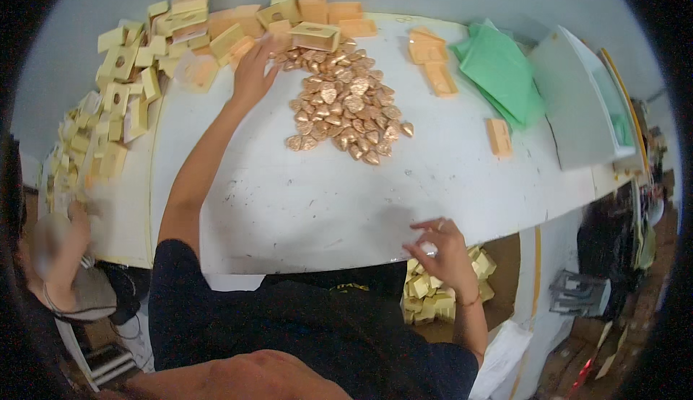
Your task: The person repeatedly picks small heart-shaped metallic pieces and places them into small rectangular boxes with two indentations. They close each box after filling it and set it aside on the table. The process continues with multiple boxes throughout the clip.
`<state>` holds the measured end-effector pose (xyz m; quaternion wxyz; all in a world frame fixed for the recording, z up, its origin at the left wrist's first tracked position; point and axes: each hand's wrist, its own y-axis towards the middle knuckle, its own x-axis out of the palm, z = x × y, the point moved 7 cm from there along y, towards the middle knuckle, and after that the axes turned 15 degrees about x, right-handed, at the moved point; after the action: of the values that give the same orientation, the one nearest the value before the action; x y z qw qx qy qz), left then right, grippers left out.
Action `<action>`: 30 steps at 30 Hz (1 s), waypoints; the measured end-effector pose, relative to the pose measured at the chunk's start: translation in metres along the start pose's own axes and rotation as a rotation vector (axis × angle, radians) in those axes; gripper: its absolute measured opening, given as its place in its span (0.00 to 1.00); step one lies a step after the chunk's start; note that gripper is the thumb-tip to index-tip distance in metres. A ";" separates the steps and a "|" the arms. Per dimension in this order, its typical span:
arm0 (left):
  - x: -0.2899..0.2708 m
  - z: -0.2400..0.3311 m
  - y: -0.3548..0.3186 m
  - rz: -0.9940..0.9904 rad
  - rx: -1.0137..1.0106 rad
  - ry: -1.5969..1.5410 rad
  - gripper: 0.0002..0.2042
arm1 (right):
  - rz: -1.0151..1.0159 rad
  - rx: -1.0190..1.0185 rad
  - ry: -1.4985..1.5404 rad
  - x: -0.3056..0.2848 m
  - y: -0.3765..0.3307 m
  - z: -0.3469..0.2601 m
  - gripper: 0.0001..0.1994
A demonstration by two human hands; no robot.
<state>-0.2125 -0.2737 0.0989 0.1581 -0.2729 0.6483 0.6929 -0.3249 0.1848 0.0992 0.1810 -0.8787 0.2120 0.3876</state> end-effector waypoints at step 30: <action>-0.101 0.170 -0.208 -0.091 -0.933 -0.998 0.09 | -0.307 -0.929 -0.087 0.163 0.072 -0.156 0.16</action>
<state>-0.0421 -0.0695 -0.0089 0.3330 0.0127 0.1193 0.9352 -0.1680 0.0105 0.0635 -0.1663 -0.8706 -0.1233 0.4464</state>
